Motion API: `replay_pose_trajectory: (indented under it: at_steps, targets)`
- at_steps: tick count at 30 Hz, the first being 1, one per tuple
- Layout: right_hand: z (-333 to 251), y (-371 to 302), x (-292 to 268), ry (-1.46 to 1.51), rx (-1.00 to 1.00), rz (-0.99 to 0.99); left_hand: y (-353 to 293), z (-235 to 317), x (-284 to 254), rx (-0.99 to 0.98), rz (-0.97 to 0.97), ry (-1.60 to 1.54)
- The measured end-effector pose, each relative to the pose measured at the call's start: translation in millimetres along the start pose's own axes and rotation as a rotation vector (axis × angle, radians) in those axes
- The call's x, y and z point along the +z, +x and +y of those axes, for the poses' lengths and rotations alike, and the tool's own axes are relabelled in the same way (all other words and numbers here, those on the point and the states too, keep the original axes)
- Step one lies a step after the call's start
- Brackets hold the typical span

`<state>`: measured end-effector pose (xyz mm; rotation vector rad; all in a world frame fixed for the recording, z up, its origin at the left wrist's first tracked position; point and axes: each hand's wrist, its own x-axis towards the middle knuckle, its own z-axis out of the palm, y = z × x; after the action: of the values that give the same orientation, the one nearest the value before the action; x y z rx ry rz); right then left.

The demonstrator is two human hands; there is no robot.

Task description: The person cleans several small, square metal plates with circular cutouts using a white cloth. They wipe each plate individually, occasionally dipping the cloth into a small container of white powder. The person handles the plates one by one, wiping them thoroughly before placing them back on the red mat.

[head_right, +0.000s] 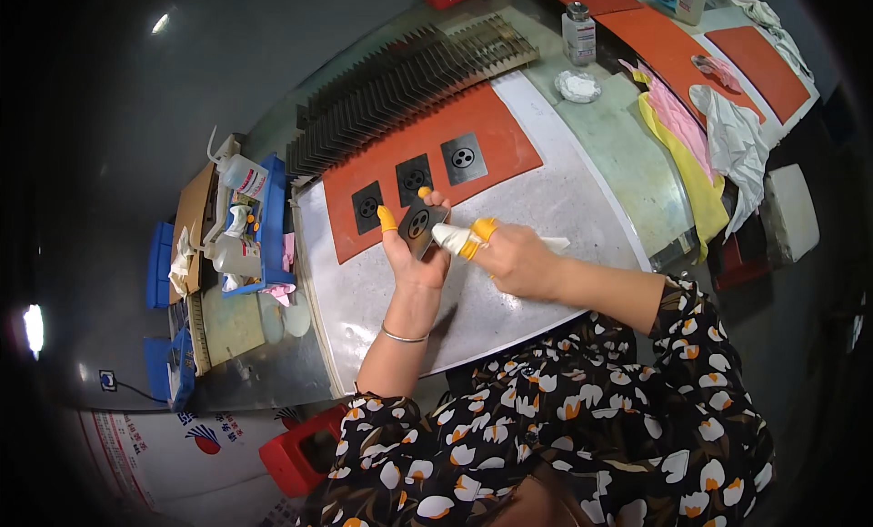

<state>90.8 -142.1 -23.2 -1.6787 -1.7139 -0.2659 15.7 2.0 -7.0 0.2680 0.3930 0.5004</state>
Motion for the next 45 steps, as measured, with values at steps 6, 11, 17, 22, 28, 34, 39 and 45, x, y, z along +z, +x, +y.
replay_pose_trajectory:
  at_steps: [6, 11, 17, 22, 28, 34, 39, 45]
  targets:
    - [-23, 9, 14, 0.077, -0.035, -0.102, 3, 0, -4, 0.026, -0.143, 0.038]
    - [-23, -6, -7, 0.196, -0.091, -0.141, 1, 44, -20, 0.041, -0.165, 0.356]
    - [1, -44, -44, 0.441, 0.446, -0.169, 40, 181, -90, 0.247, 0.189, 1.064]
    - [18, -43, -51, 0.519, 0.722, -0.229, 82, 221, -137, 0.333, 0.561, 1.427]
    - [91, -25, -44, 0.468, 0.946, 0.142, 70, 204, -125, 0.634, 0.548, 1.613]
    - [157, -19, -4, 0.585, 0.915, 0.312, 75, 192, -131, 0.567, 0.420, 1.578]
    - [131, -6, -9, 0.562, 0.945, 0.236, 62, 189, -126, 0.557, 0.431, 1.528]
    - [105, -38, -35, 0.333, 0.893, 0.098, 15, 168, -116, 0.483, 0.377, 1.485]
